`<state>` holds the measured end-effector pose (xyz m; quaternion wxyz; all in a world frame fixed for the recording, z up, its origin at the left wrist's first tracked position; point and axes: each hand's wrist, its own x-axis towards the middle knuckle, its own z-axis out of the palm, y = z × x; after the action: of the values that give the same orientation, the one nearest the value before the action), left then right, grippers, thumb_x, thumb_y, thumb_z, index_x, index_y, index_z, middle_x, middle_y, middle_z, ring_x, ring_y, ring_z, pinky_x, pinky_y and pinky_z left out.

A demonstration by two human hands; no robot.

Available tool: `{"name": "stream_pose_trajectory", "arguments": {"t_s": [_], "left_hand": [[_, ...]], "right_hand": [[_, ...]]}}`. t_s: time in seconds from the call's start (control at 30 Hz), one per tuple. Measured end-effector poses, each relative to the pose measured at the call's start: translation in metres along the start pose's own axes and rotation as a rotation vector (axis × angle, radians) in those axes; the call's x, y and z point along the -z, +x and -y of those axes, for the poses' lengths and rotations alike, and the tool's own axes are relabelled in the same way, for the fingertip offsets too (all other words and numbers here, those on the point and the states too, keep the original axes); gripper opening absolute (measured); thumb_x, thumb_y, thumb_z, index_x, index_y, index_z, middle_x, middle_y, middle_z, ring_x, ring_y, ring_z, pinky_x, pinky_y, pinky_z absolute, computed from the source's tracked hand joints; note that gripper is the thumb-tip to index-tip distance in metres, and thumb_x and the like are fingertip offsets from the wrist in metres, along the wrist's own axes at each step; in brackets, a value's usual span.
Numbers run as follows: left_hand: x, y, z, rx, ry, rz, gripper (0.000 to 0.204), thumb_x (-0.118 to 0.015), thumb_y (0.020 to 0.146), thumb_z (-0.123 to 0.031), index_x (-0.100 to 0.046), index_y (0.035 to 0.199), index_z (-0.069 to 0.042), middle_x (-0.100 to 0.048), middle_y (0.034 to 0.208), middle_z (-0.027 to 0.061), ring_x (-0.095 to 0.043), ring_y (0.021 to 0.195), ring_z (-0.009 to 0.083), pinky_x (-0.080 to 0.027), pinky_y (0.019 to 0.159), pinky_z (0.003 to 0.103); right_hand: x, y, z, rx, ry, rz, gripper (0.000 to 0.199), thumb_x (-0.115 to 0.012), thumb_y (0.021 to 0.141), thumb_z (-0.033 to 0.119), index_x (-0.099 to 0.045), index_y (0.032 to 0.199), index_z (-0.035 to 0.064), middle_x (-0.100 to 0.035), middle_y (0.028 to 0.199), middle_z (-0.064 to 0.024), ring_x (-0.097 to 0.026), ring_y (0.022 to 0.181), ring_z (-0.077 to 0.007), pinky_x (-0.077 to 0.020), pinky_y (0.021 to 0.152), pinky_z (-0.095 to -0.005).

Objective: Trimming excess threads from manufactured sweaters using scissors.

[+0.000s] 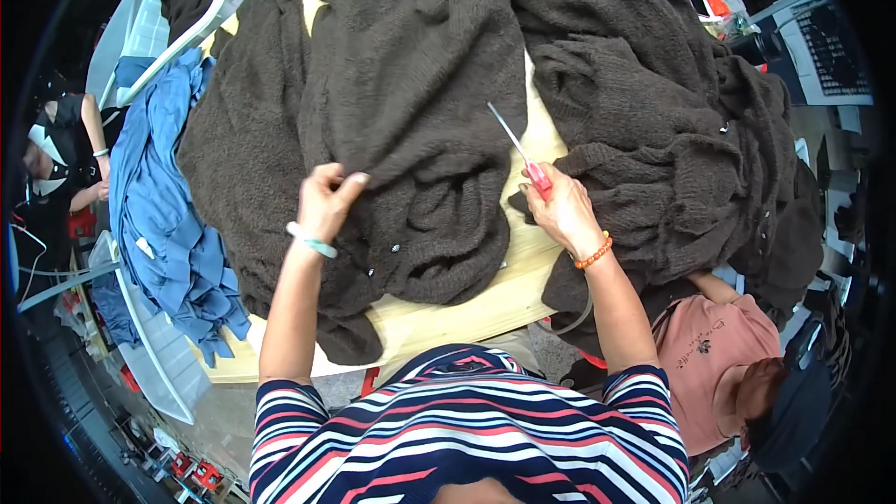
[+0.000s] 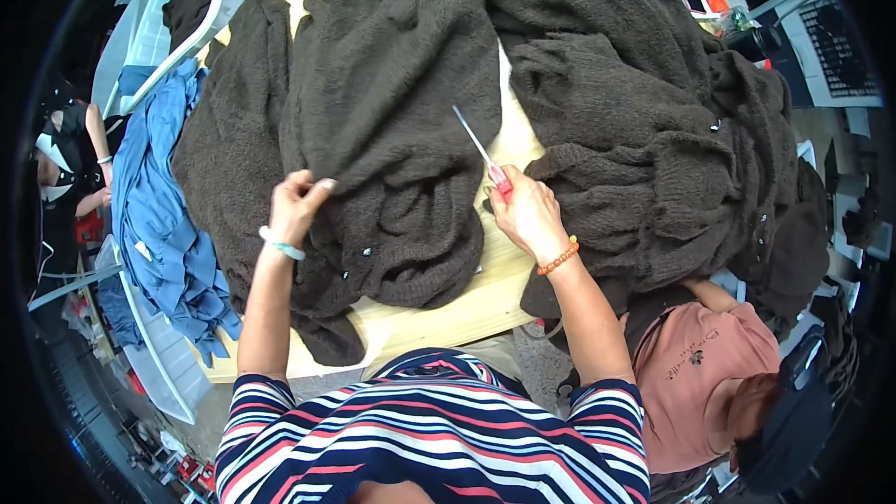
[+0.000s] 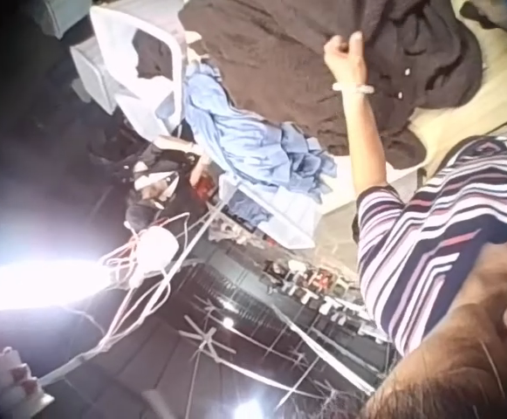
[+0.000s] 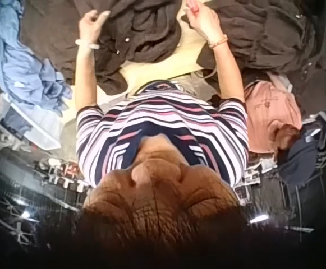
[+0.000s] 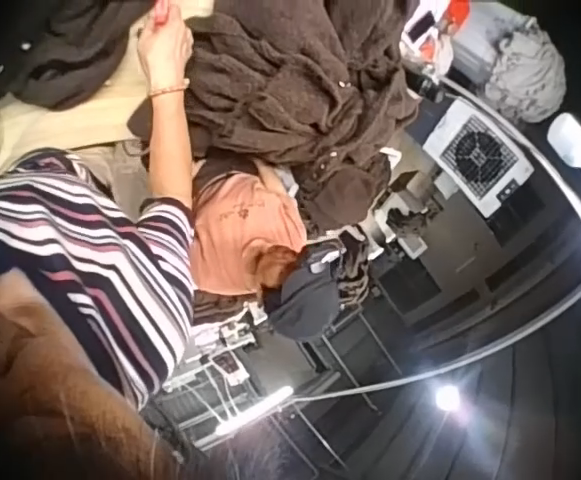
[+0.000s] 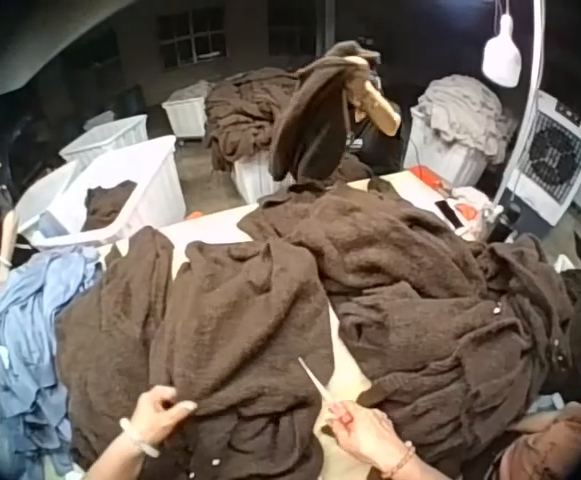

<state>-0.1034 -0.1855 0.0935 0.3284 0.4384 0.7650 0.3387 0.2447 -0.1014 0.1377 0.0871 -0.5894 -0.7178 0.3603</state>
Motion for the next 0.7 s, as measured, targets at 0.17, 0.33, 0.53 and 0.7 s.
{"name": "stream_pose_trajectory", "arguments": {"t_s": [0.17,0.33,0.53,0.7], "left_hand": [[-0.041,0.006,-0.022,-0.209,0.236,-0.033,0.019,-0.075,0.073,-0.016,-0.064,0.077,0.0,-0.06,0.071,0.0082,-0.057,0.068,0.0135,-0.046,0.066,0.03],[-0.03,0.024,-0.026,-0.086,-0.198,0.006,0.01,-0.074,0.079,-0.006,-0.065,0.082,-0.002,-0.064,0.077,-0.0021,-0.056,0.072,0.0065,-0.045,0.069,0.022],[-0.032,0.02,-0.079,-0.729,0.397,-0.137,0.048,-0.068,0.075,0.0,-0.059,0.122,-0.008,-0.064,0.097,0.0118,-0.063,0.087,0.0249,-0.051,0.077,0.035],[-0.04,0.048,-0.057,-0.739,0.904,0.19,0.047,-0.059,0.074,-0.002,-0.061,0.12,-0.012,-0.058,0.089,0.0129,-0.059,0.087,0.0321,-0.049,0.075,0.043]], "right_hand": [[-0.006,-0.038,0.003,0.082,0.02,0.017,0.018,-0.06,0.088,0.019,-0.057,0.101,0.0077,-0.064,0.078,-0.0227,-0.063,0.078,-0.0451,-0.0492,0.069,-0.0533],[-0.006,-0.08,0.001,0.042,-0.033,0.131,0.022,-0.062,0.086,0.02,-0.059,0.103,0.006,-0.065,0.08,-0.0252,-0.063,0.081,-0.0454,-0.0508,0.074,-0.0528],[-0.02,-0.095,-0.008,-0.03,-0.07,0.195,0.022,-0.063,0.087,0.021,-0.06,0.103,0.0058,-0.065,0.083,-0.0224,-0.063,0.084,-0.0422,-0.05,0.075,-0.0487],[-0.018,-0.098,0.008,0.018,-0.111,0.193,0.024,-0.063,0.088,0.023,-0.059,0.105,0.0074,-0.065,0.08,-0.022,-0.064,0.078,-0.0424,-0.0516,0.071,-0.0505]]}}
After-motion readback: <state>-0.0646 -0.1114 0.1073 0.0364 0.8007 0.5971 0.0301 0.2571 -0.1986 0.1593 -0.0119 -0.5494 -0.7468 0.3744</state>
